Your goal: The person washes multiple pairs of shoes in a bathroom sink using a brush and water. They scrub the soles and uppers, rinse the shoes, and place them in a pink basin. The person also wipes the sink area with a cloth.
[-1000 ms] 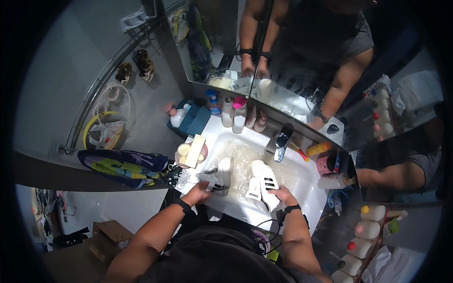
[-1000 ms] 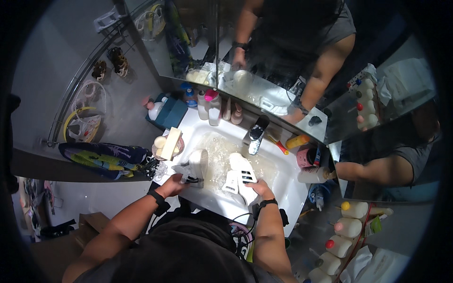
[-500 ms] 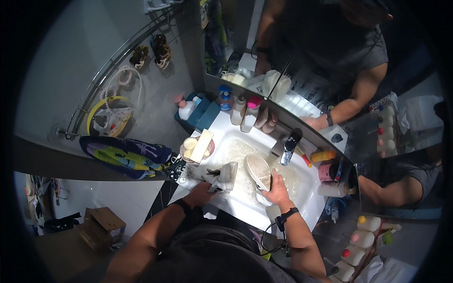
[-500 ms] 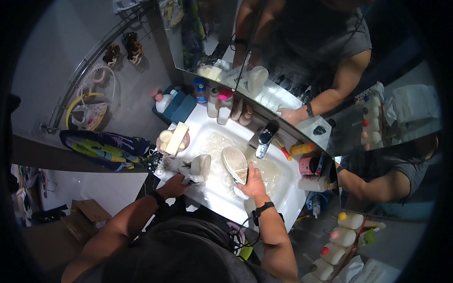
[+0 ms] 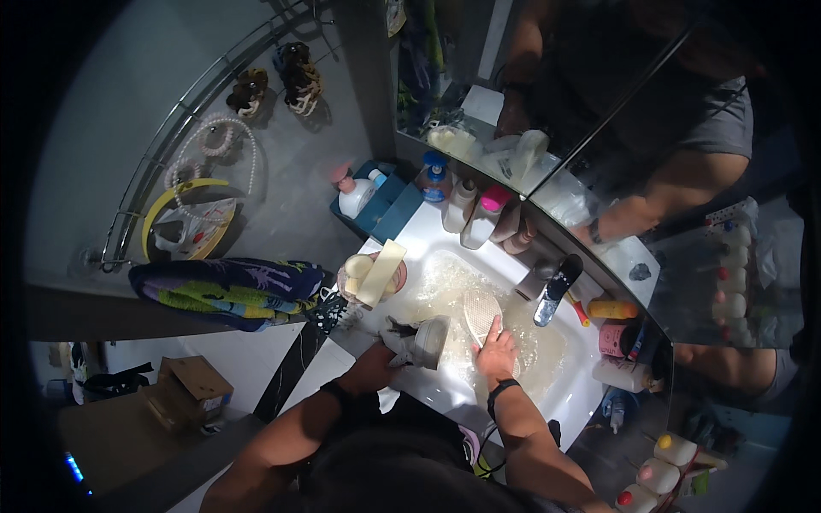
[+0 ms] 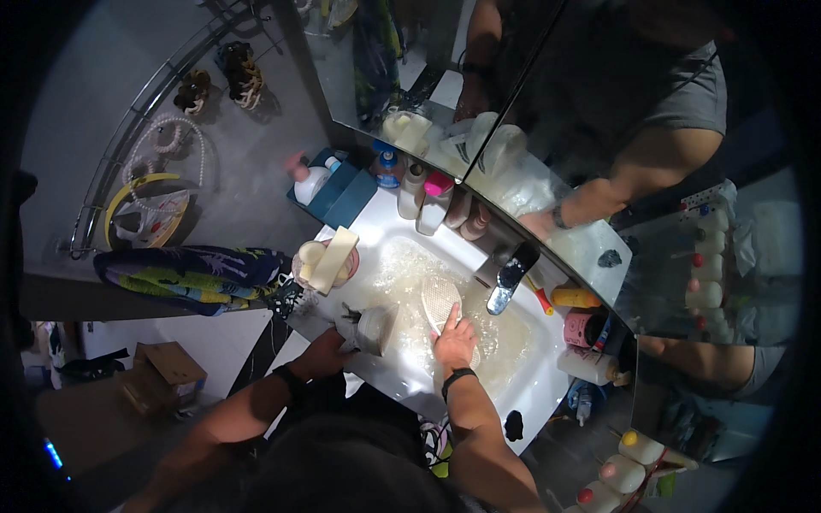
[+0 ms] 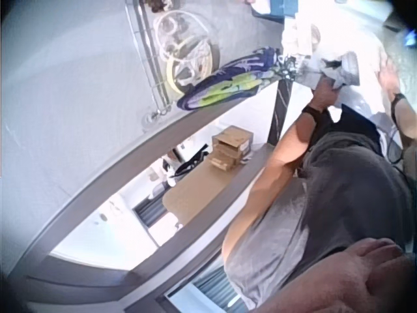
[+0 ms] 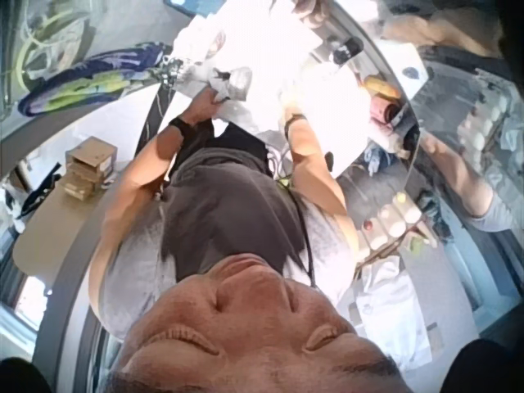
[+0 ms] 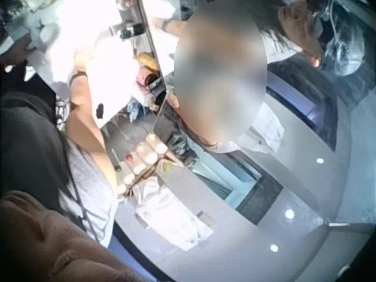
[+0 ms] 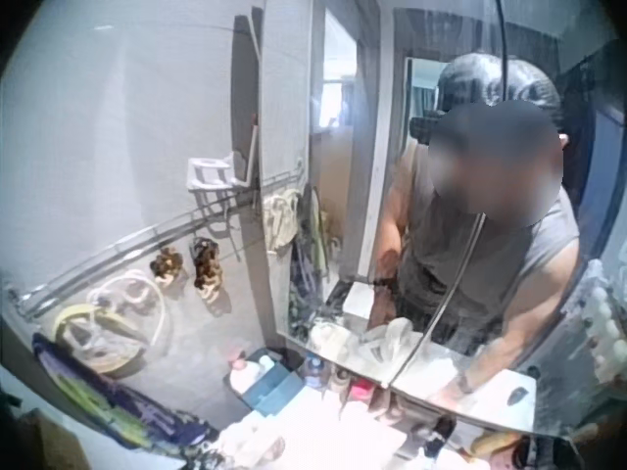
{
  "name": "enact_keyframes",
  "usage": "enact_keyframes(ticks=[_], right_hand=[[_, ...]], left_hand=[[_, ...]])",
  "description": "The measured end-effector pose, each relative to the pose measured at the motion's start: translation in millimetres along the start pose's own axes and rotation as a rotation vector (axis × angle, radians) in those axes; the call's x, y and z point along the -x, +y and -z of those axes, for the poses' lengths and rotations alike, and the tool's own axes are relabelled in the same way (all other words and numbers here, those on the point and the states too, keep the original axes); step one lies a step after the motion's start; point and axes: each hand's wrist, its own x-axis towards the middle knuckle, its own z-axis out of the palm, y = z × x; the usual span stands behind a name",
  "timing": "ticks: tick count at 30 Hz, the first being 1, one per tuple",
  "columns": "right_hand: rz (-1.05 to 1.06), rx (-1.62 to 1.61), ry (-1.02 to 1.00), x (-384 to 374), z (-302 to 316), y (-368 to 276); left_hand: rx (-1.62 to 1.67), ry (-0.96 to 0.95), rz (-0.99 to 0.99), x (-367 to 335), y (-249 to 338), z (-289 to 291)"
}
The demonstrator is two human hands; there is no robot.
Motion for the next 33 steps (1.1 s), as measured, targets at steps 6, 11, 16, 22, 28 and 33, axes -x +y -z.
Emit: enact_keyframes(ticks=[6,11,16,22,28,33], right_hand=[[-0.017,0.099,0.046,-9,-22,0],[-0.029,-0.086,-0.001,1,26,2],[0.087,-0.078,0.212,39,64,17],[0.219,0.03,0.491,55,67,39],[0.137,0.032,0.205,51,40,21],[0.109,0.099,0.059,34,24,3]], left_hand=[[-0.098,0.055,-0.015,-1,-5,-6],[-0.245,0.033,0.082,-2,-15,-7],[-0.241,0.154,-0.181,-7,-29,-7],[-0.299,0.089,0.025,-1,-18,-3],[-0.207,0.142,-0.05,0,-19,-7],[-0.246,0.118,-0.057,1,-24,-6]])
